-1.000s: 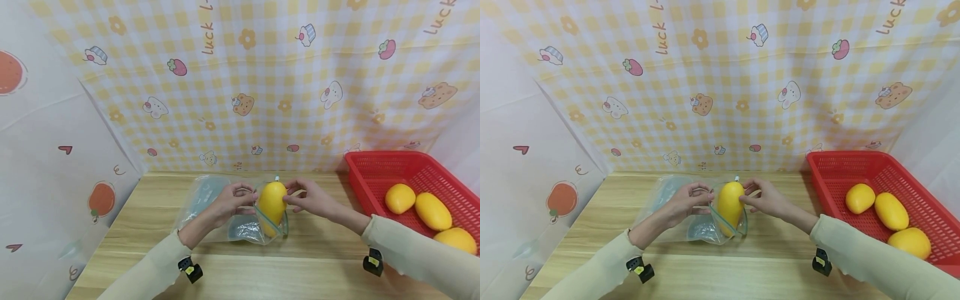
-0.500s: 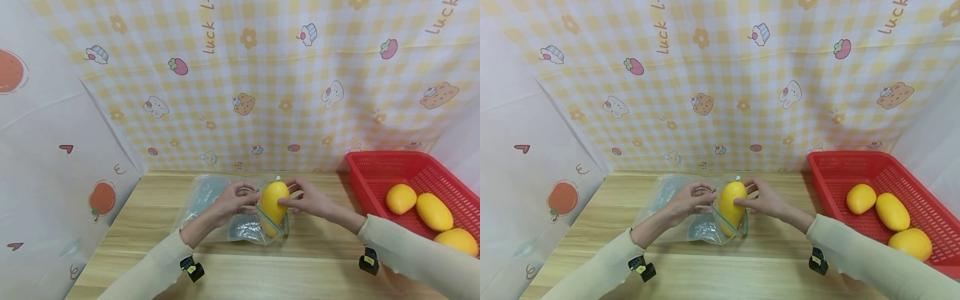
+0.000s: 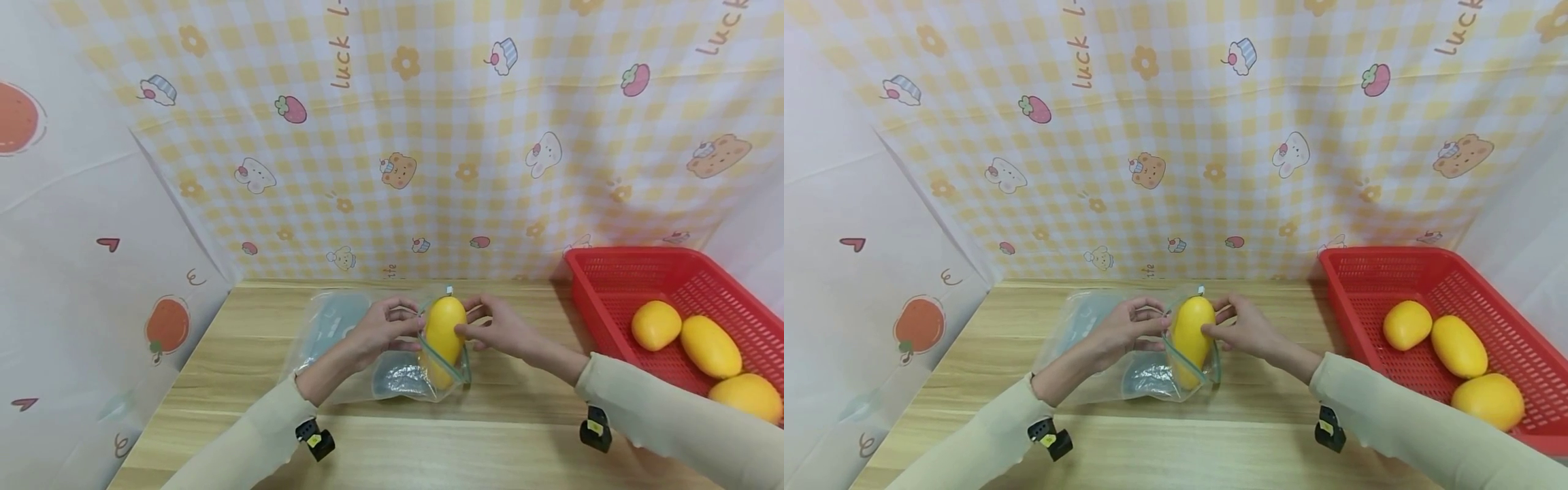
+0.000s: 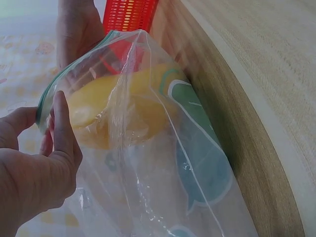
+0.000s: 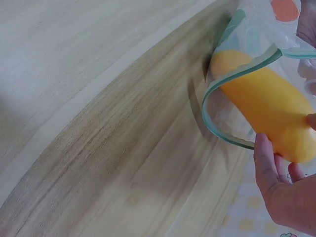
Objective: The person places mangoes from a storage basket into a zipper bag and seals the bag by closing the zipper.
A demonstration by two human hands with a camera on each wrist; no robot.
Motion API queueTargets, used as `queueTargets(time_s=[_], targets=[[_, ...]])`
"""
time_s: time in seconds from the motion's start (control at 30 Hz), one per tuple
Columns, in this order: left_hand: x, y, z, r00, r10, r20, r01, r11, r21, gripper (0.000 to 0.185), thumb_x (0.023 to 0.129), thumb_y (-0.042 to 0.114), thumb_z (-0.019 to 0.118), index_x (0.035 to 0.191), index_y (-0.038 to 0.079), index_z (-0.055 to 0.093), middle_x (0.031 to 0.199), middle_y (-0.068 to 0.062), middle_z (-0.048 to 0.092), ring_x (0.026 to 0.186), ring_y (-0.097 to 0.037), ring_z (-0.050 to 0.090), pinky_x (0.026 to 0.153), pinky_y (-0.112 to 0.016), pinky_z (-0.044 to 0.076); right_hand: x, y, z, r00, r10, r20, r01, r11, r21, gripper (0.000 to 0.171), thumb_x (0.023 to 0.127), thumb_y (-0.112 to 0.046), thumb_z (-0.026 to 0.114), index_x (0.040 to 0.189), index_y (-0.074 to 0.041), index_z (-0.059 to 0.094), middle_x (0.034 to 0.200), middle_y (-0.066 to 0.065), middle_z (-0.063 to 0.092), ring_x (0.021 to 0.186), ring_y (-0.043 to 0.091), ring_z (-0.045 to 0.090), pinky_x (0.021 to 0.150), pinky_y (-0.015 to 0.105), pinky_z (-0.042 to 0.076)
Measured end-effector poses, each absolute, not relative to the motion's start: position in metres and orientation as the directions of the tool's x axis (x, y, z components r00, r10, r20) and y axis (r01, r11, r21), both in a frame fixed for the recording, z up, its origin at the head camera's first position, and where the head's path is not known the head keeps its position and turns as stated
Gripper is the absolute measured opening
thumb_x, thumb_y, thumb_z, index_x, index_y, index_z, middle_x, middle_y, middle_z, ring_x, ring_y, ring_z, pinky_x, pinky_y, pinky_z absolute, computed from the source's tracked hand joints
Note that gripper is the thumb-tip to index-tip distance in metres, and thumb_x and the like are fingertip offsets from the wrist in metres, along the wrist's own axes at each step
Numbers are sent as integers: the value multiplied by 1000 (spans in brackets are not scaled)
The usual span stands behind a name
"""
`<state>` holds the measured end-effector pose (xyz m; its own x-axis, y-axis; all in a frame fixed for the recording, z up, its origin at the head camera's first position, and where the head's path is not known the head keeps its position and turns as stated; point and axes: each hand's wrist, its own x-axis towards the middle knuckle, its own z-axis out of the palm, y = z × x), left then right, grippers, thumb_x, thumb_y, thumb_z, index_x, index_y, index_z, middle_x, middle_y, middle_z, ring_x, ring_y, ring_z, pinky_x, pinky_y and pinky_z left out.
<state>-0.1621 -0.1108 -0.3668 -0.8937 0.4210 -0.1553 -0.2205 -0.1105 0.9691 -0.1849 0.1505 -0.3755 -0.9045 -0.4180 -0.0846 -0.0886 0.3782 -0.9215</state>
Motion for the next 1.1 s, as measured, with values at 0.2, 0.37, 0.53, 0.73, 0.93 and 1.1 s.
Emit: queueTargets(time_s=[0.2,0.37,0.53,0.73,0.93,1.1], targets=[[-163,-110,-367,-892,430,-138,-204,-112,973,30,97,4,68,122,-3,53,106,-15,62,92,-25,68,82,-45,60,-185,148,-379,-890,-440,-116,-45,340,-939,50,93,-17,77,125,10,51,109,21,61,92,33,68,78,51,61],[-163,-109,-366,-890,442,-113,-184,-120,976,29,97,3,69,122,-2,55,106,-16,63,91,-25,68,82,-45,61,-185,145,-382,-885,-456,-97,-45,290,-956,41,94,-12,76,121,11,54,106,21,63,91,31,69,80,52,60],[-164,-109,-366,-892,440,-103,-176,-128,976,27,98,4,68,121,-3,56,103,-15,63,90,-24,68,81,-44,61,-185,146,-382,-885,-462,-63,-78,280,-957,34,94,-7,75,117,12,57,102,19,64,90,34,71,78,49,61],[-164,-112,-367,-899,426,-104,-177,-135,975,29,99,3,67,123,-5,54,106,-16,62,92,-24,68,81,-43,61,-186,156,-381,-888,-455,-64,-68,269,-961,38,94,-4,73,120,16,54,104,19,63,93,36,70,77,43,62],[-164,-117,-368,-905,409,-113,-188,-147,971,28,98,0,66,123,-5,52,106,-16,61,93,-26,67,83,-43,61,-187,170,-374,-888,-454,-69,-70,281,-957,42,94,-7,73,123,15,53,109,20,62,97,41,69,76,42,62],[-165,-122,-372,-909,397,-125,-197,-145,970,27,98,0,66,122,-4,53,104,-15,63,92,-25,68,83,-42,61,-187,183,-366,-891,-447,-83,-67,310,-949,47,95,-10,74,128,13,51,114,22,60,98,36,69,75,43,62]])
